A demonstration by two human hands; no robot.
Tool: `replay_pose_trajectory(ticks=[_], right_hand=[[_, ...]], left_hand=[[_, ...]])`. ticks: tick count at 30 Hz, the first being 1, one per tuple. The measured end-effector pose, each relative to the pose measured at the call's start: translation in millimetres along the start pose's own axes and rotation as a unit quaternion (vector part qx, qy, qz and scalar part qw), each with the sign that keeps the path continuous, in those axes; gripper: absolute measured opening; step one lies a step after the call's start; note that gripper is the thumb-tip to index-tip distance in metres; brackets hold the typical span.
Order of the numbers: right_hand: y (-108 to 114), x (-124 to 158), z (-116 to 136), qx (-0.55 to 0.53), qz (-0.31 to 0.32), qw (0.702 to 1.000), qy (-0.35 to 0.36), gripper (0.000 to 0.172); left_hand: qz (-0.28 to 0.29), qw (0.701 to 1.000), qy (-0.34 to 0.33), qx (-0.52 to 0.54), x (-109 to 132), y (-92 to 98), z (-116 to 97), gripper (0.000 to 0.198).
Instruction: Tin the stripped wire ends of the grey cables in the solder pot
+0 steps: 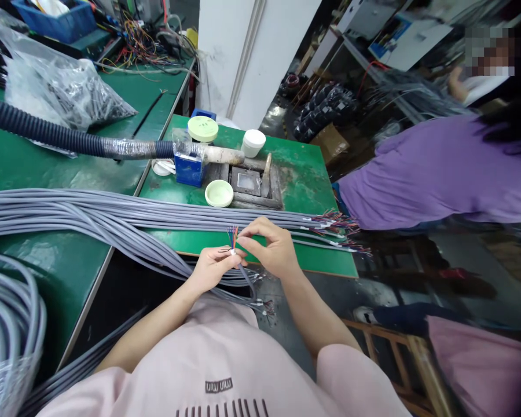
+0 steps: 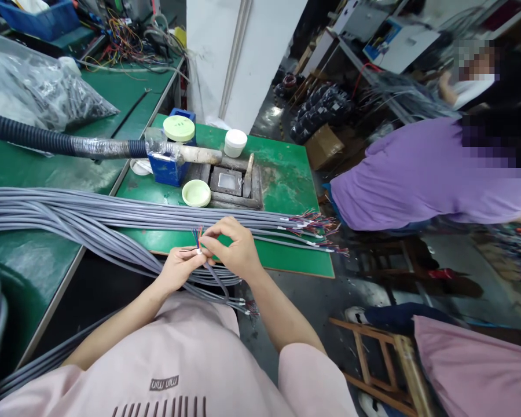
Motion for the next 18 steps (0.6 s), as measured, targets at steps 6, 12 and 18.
replay_pose_trajectory(ticks=[6,12,18], right_hand=[[-3.4,-6.2,2.3,-0.017,-0.008,0.999,-0.038,0.013],[-4.2,-6.0,-1.9,-0.048,-0.001,0.996,-0.074,0.015],[-9.0,4.6,-2.5,-0.009,-0.044,0.999,0.025,0.016]], left_hand=[[0.011,0.999,-0.018,-0.023,1.0,-2.1,-3.5,0.033],[0.009,1.000,-0.013,-0.018,1.2,-1.6,-3.2,0.031],[-0.019,1.000,-0.006,0.013,-1.8,0.7,1.9,0.036]])
Point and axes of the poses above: each hand's wrist, its own x-axis away from the middle knuckle, its own y-axis out of the back of the hand, z = x × y, the point moved 1 cm from there along -x, towards the middle knuckle, and after that the axes turned 10 degrees about -x, right-handed, at the moved point
